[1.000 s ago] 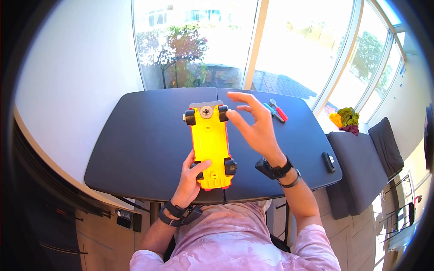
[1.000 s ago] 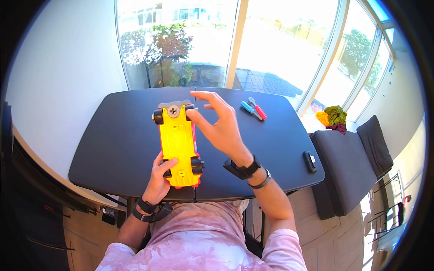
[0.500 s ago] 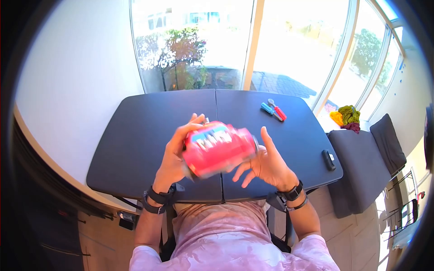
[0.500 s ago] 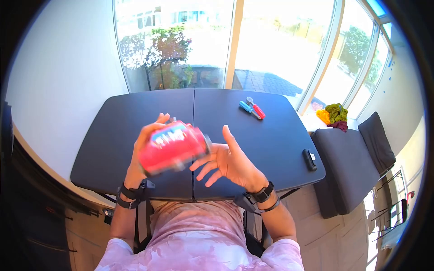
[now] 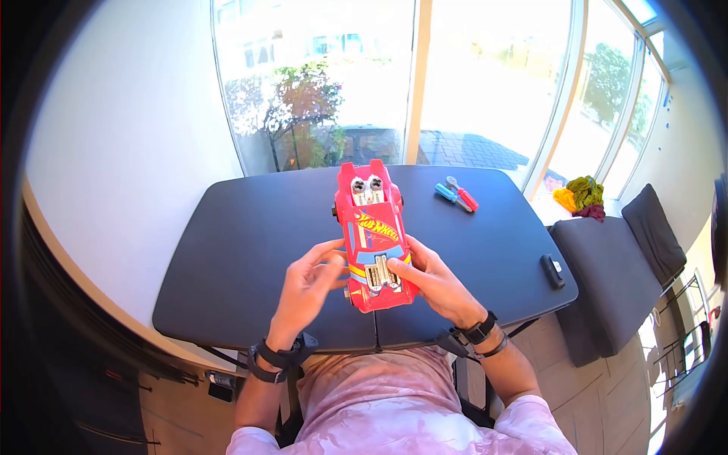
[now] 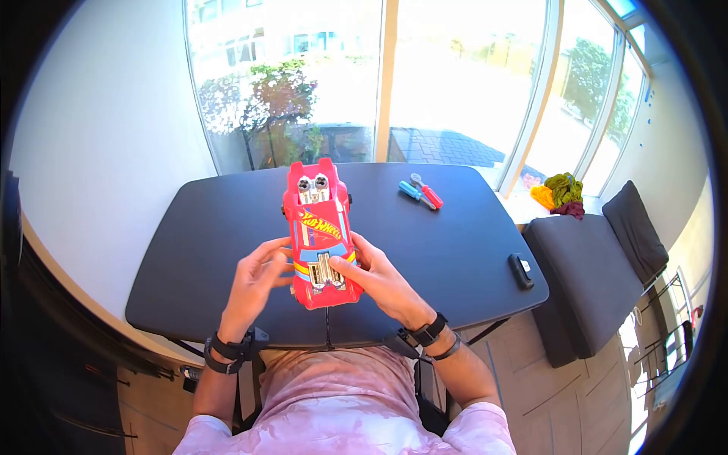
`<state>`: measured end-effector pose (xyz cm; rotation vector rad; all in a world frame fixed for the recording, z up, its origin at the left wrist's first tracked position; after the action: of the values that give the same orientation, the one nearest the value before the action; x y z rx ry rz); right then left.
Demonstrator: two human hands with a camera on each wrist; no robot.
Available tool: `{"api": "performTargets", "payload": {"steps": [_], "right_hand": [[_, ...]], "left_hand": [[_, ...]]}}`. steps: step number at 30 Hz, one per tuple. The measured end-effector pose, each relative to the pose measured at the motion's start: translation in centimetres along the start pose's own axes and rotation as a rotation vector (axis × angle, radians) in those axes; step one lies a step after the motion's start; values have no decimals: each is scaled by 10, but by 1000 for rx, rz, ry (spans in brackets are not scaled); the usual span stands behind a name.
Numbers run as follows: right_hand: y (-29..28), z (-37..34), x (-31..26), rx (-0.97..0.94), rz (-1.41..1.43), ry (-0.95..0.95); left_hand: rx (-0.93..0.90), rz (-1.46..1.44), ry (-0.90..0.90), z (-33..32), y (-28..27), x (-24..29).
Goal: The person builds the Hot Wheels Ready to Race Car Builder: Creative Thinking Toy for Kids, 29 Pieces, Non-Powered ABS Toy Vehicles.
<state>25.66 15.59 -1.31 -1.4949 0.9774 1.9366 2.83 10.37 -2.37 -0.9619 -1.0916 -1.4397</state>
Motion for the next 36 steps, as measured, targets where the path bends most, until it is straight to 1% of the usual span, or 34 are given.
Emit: {"api": "performTargets", "payload": {"steps": [1,4,8,11,14,15,18,21,24,30,33,36], "right_hand": [[0,1,2,1,-8,-8],[2,3,4,-4,-18,-25],[-8,6,4,10,-92,-37],[-20,14,5,17,-273,-22],[-29,26,2,75,-501,-72],[-34,31,5,128,-514,-115],[-50,50,19,128,-509,-106],[-54,60,21,110,-556,111],[-65,74,32,112,-594,181],[-71,83,44,88,-605,267],[-78,85,56,73,-597,291],[-77,84,54,41,-609,291]], "left_hand": [[-14,183,47,-3,2,4],[-26,260,149,-7,11,12],[-63,166,110,-1,6,3],[-83,161,92,5,-3,5],[-78,219,56,15,-7,6],[-82,239,38,20,-8,6],[-106,275,-19,32,-12,-3],[-133,292,-84,45,-17,-18],[-176,265,-144,56,-21,-32],[-173,255,-205,66,-28,-53],[-184,238,-220,66,-30,-59],[-189,241,-232,65,-30,-60]]}}
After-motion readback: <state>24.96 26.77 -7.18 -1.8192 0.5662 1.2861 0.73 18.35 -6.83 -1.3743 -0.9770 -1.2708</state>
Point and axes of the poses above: each hand's wrist, its own z-axis towards the middle knuckle, its own y-axis out of the palm, x = y × z, the point moved 5 cm from there along z, towards the middle knuckle, and after that the axes turned 1 degree about -z, right-handed, at the moved point
